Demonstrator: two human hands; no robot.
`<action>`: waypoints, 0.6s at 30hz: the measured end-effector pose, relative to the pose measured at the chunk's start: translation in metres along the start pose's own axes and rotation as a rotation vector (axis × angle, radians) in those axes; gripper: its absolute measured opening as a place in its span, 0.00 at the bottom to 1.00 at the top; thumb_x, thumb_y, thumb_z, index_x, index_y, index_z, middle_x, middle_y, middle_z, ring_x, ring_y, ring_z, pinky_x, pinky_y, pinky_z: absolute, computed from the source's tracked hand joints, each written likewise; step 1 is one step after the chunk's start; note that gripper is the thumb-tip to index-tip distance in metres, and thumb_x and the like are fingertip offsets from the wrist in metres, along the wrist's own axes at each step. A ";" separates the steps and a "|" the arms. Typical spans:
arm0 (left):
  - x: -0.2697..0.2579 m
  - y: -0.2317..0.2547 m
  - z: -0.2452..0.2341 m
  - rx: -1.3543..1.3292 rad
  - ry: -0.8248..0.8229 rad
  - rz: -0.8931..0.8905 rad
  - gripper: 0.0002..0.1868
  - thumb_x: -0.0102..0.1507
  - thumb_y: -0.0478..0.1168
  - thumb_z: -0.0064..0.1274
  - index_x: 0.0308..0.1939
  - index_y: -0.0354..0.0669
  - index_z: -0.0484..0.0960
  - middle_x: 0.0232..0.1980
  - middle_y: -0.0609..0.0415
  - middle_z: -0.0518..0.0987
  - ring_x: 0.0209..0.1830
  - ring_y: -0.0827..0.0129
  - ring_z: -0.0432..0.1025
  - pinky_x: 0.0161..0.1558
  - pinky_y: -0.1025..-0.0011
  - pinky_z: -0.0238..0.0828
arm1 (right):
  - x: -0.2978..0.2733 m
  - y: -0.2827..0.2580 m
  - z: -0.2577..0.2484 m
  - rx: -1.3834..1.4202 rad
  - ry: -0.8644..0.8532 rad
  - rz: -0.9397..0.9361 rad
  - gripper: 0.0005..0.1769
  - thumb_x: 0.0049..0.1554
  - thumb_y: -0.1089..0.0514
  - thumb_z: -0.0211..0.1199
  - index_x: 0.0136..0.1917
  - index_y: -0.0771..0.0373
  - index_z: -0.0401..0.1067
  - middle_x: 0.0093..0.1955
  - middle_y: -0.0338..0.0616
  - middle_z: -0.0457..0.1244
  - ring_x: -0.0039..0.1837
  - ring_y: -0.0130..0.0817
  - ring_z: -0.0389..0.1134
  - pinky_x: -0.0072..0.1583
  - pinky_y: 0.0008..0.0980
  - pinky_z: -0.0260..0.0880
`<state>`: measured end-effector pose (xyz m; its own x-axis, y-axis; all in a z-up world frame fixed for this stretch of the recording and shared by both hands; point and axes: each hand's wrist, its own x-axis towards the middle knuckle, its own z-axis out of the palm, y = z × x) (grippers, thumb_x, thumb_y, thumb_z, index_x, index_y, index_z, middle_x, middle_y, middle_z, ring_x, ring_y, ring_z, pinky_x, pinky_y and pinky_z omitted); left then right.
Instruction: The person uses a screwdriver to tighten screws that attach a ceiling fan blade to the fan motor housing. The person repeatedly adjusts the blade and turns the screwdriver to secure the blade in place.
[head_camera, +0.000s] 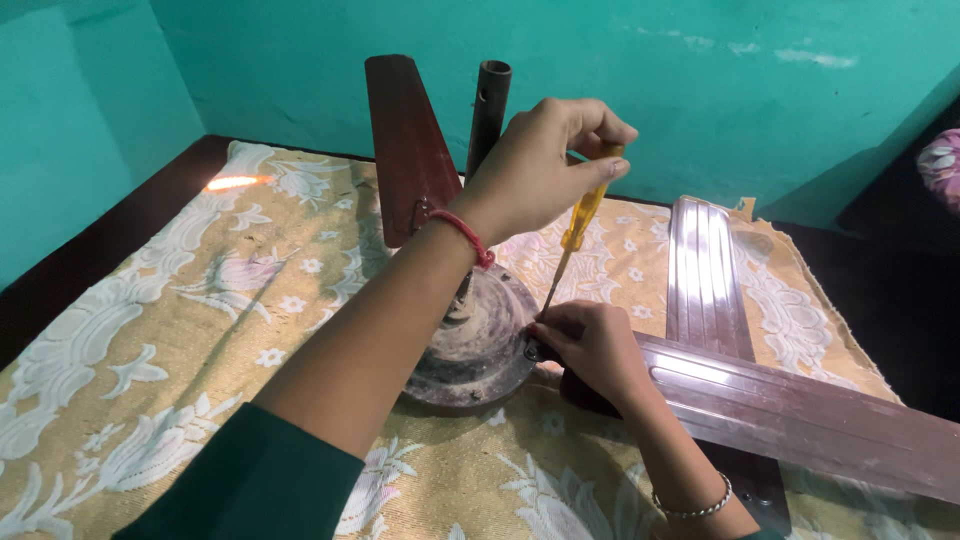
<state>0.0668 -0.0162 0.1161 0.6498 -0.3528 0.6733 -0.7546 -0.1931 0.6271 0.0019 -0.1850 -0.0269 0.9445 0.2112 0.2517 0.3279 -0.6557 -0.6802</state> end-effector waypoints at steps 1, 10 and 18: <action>-0.001 -0.001 0.002 -0.020 0.006 0.015 0.10 0.63 0.40 0.63 0.45 0.41 0.81 0.50 0.57 0.87 0.47 0.75 0.82 0.49 0.72 0.82 | 0.000 0.001 0.000 -0.015 -0.004 -0.019 0.13 0.51 0.57 0.73 0.48 0.65 0.82 0.38 0.46 0.72 0.38 0.30 0.73 0.43 0.30 0.73; -0.013 0.009 0.016 0.068 0.186 -0.033 0.16 0.59 0.44 0.68 0.45 0.43 0.82 0.42 0.55 0.88 0.40 0.73 0.85 0.42 0.76 0.83 | 0.000 0.008 0.000 0.082 -0.021 -0.050 0.12 0.52 0.57 0.72 0.47 0.66 0.82 0.42 0.45 0.73 0.42 0.29 0.76 0.46 0.29 0.76; -0.021 0.007 0.018 0.110 0.238 0.139 0.09 0.67 0.36 0.59 0.50 0.39 0.81 0.47 0.52 0.87 0.48 0.68 0.84 0.50 0.71 0.85 | 0.001 0.000 -0.002 0.031 -0.014 -0.051 0.12 0.51 0.56 0.73 0.45 0.67 0.82 0.40 0.46 0.73 0.40 0.29 0.76 0.45 0.30 0.76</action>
<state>0.0463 -0.0269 0.0998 0.5330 -0.1603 0.8308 -0.8346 -0.2611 0.4850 0.0025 -0.1860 -0.0256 0.9265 0.2540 0.2776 0.3762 -0.6210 -0.6876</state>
